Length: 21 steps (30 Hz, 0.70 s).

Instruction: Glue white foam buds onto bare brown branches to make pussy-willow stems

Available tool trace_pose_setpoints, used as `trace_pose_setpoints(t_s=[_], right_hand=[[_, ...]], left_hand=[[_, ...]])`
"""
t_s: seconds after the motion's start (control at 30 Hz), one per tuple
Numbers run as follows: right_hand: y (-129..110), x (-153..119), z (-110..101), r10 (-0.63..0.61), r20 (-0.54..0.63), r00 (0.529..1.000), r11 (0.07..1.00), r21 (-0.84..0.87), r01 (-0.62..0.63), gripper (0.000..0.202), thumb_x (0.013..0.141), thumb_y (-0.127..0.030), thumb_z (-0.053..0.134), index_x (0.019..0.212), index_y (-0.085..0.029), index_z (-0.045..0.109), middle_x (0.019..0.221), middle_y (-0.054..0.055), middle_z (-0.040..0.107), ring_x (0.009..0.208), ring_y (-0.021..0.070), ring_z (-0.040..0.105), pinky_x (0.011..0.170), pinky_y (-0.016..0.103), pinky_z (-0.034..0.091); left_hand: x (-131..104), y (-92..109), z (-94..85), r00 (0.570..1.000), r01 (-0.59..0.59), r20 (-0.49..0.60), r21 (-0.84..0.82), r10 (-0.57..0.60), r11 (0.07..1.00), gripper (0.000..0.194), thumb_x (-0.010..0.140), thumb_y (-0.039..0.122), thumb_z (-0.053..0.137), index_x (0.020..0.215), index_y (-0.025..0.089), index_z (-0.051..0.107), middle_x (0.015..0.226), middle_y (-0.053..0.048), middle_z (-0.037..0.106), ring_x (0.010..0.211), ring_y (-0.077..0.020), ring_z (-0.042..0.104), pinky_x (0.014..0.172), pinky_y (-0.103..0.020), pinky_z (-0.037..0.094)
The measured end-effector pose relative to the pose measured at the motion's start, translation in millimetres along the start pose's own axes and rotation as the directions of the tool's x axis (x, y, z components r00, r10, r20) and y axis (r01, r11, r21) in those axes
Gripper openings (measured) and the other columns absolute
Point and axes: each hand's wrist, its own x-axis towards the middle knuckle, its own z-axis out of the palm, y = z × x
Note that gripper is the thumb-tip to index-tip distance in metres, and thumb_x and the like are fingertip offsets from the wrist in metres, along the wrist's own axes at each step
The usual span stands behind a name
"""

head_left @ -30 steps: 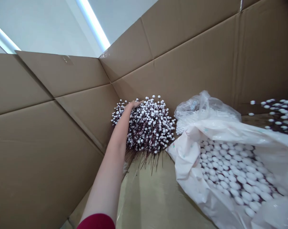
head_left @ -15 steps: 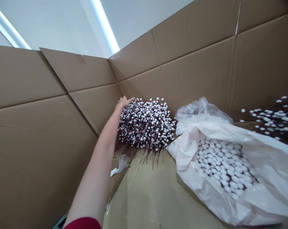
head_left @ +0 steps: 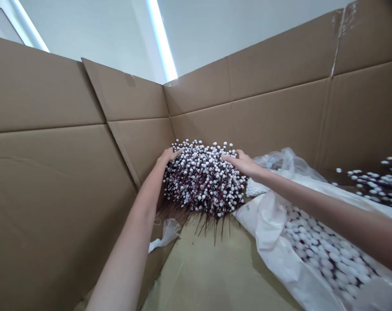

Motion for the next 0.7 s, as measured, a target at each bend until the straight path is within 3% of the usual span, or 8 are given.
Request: trace_pose_setpoints(t_s=[0.1, 0.23, 0.4, 0.53, 0.7], right_hand=[[-26, 41, 23, 0.115, -0.055, 0.992, 0.993, -0.022, -0.116, 0.102, 0.072, -0.077, 0.049, 0.151, -0.023, 0.012, 0.156, 0.020, 0.002, 0.139, 0.0490, 0.012, 0.106, 0.064, 0.022], [-34, 77, 57, 0.134, -0.044, 0.990, 0.987, -0.085, -0.137, 0.107, 0.064, -0.084, 0.049, 0.150, -0.035, 0.010, 0.156, 0.015, -0.013, 0.138, 0.0532, -0.001, 0.099, 0.075, 0.012], [-31, 92, 78, 0.169, -0.004, 0.986, 0.975, -0.148, -0.168, 0.102, 0.059, -0.088, 0.048, 0.146, -0.043, 0.021, 0.157, 0.012, -0.008, 0.136, 0.0553, -0.001, 0.094, 0.079, 0.010], [-27, 102, 80, 0.203, 0.039, 0.978, 0.966, -0.169, -0.194, 0.103, 0.057, -0.089, 0.049, 0.146, -0.044, 0.022, 0.157, 0.014, 0.001, 0.136, 0.0564, 0.003, 0.092, 0.080, 0.012], [-28, 105, 79, 0.255, 0.082, 0.964, 0.952, -0.198, -0.235, 0.105, 0.057, -0.087, 0.051, 0.146, -0.042, 0.021, 0.157, 0.013, 0.005, 0.136, 0.0561, 0.004, 0.092, 0.081, 0.013]], left_hand=[[4, -2, 6.8, 0.998, -0.033, 0.054, -0.061, 0.036, 0.998, 0.080, 0.080, 0.071, 0.037, 0.134, 0.015, 0.050, 0.137, -0.015, 0.053, 0.123, -0.0320, 0.053, 0.096, -0.034, 0.047], [10, 0, 17.4, 0.993, -0.026, 0.110, -0.106, 0.038, 0.994, 0.091, 0.076, 0.080, 0.025, 0.139, 0.016, 0.044, 0.141, -0.016, 0.048, 0.126, -0.0344, 0.050, 0.099, -0.042, 0.045], [14, 8, 33.0, 0.986, -0.027, 0.160, -0.132, 0.048, 0.991, 0.100, 0.071, 0.085, 0.021, 0.144, 0.019, 0.036, 0.146, -0.014, 0.041, 0.131, -0.0363, 0.043, 0.104, -0.049, 0.040], [15, 13, 43.7, 0.980, -0.028, 0.191, -0.142, 0.056, 0.989, 0.095, 0.073, 0.083, 0.023, 0.146, 0.023, 0.032, 0.150, -0.011, 0.036, 0.134, -0.0352, 0.039, 0.107, -0.048, 0.036], [14, 15, 53.7, 0.977, -0.016, 0.207, -0.143, 0.045, 0.990, 0.092, 0.073, 0.082, 0.025, 0.145, 0.026, 0.034, 0.148, -0.012, 0.040, 0.131, -0.0390, 0.041, 0.104, -0.052, 0.038]])
